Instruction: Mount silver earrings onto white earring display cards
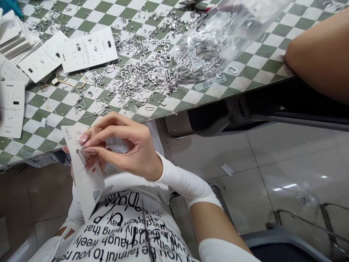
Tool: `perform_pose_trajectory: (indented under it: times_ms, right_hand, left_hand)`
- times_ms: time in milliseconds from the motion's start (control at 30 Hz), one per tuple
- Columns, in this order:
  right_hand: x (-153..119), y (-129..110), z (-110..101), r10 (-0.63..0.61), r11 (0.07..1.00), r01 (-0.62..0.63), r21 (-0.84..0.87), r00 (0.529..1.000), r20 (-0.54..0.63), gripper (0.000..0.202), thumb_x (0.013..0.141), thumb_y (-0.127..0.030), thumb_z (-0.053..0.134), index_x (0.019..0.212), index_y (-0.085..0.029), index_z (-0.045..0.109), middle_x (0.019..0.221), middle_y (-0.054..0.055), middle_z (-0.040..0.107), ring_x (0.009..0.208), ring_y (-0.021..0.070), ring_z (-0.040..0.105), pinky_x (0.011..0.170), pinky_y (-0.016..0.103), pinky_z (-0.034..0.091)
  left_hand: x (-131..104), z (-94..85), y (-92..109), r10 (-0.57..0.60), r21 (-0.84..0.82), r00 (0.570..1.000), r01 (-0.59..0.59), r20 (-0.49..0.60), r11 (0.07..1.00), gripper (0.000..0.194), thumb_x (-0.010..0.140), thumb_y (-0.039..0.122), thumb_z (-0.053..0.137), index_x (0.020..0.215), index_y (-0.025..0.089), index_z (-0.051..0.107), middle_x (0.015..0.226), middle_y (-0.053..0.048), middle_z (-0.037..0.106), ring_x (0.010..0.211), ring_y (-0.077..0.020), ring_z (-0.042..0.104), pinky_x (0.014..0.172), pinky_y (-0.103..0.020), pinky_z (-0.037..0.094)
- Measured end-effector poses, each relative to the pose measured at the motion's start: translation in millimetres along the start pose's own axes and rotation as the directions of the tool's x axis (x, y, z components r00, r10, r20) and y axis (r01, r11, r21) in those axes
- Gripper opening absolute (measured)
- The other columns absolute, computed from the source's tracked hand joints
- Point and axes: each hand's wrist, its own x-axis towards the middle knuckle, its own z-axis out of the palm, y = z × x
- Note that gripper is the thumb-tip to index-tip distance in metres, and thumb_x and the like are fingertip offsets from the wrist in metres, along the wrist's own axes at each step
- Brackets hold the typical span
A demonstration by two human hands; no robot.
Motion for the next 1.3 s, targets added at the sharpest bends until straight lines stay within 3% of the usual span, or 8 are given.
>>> perform_pose_trajectory:
  times_ms: [200, 433, 533, 733, 1300]
  right_hand:
    - [-0.8, 0.6, 3.4, -0.05, 0.999, 0.05, 0.004, 0.999, -0.003, 0.015, 0.078, -0.004, 0.08, 0.086, -0.016, 0.076, 0.091, 0.006, 0.07, 0.086, 0.0149, 0.068, 0.079, 0.029, 0.061]
    - [-2.5, 0.8, -0.8, -0.066, 0.997, 0.066, -0.039, 0.998, -0.011, 0.016, 0.079, -0.003, 0.079, 0.088, -0.015, 0.077, 0.091, 0.007, 0.071, 0.085, 0.0151, 0.071, 0.079, 0.028, 0.061]
    - [-3.6, 0.7, -1.7, -0.038, 0.999, 0.037, -0.018, 0.998, -0.042, 0.015, 0.077, -0.005, 0.082, 0.088, -0.015, 0.078, 0.086, 0.007, 0.073, 0.081, 0.0146, 0.071, 0.074, 0.027, 0.061]
    - [-6.2, -0.3, -1.1, 0.025, 0.999, -0.023, 0.033, 0.998, -0.049, 0.013, 0.081, -0.005, 0.078, 0.089, -0.015, 0.076, 0.087, 0.006, 0.075, 0.083, 0.0141, 0.071, 0.077, 0.028, 0.063]
    - [-6.1, -0.2, 1.1, 0.005, 0.997, -0.002, 0.082, 0.999, -0.041, 0.015, 0.08, 0.002, 0.076, 0.091, -0.009, 0.075, 0.091, 0.009, 0.074, 0.09, 0.0153, 0.074, 0.084, 0.028, 0.064]
  left_hand:
    - [-0.2, 5.8, -1.6, 0.091, -0.062, 0.992, -0.085, 0.089, 0.994, 0.053, 0.064, 0.035, 0.096, 0.072, 0.019, 0.046, 0.065, 0.008, 0.037, 0.043, -0.001, 0.023, 0.034, -0.011, 0.023]
    - [0.1, 6.1, -1.0, 0.131, -0.082, 0.979, -0.119, 0.154, 0.989, 0.046, 0.068, 0.028, 0.094, 0.073, 0.019, 0.049, 0.069, 0.006, 0.044, 0.045, -0.0018, 0.031, 0.034, -0.01, 0.026]
    - [0.9, 3.3, -1.9, 0.141, -0.084, 0.972, -0.127, 0.187, 0.988, 0.045, 0.072, 0.032, 0.092, 0.075, 0.019, 0.049, 0.073, 0.006, 0.046, 0.043, -0.0008, 0.032, 0.034, -0.011, 0.027]
    - [4.2, -0.1, -3.5, 0.164, -0.091, 0.958, -0.146, 0.236, 0.985, 0.049, 0.074, 0.037, 0.091, 0.075, 0.018, 0.046, 0.071, 0.01, 0.047, 0.035, 0.0039, 0.034, 0.044, -0.011, 0.04]
    - [3.3, 1.7, -2.5, 0.133, -0.121, 0.971, -0.111, 0.199, 0.986, 0.039, 0.072, 0.03, 0.092, 0.076, 0.019, 0.056, 0.07, 0.008, 0.053, 0.036, 0.001, 0.037, 0.037, -0.012, 0.032]
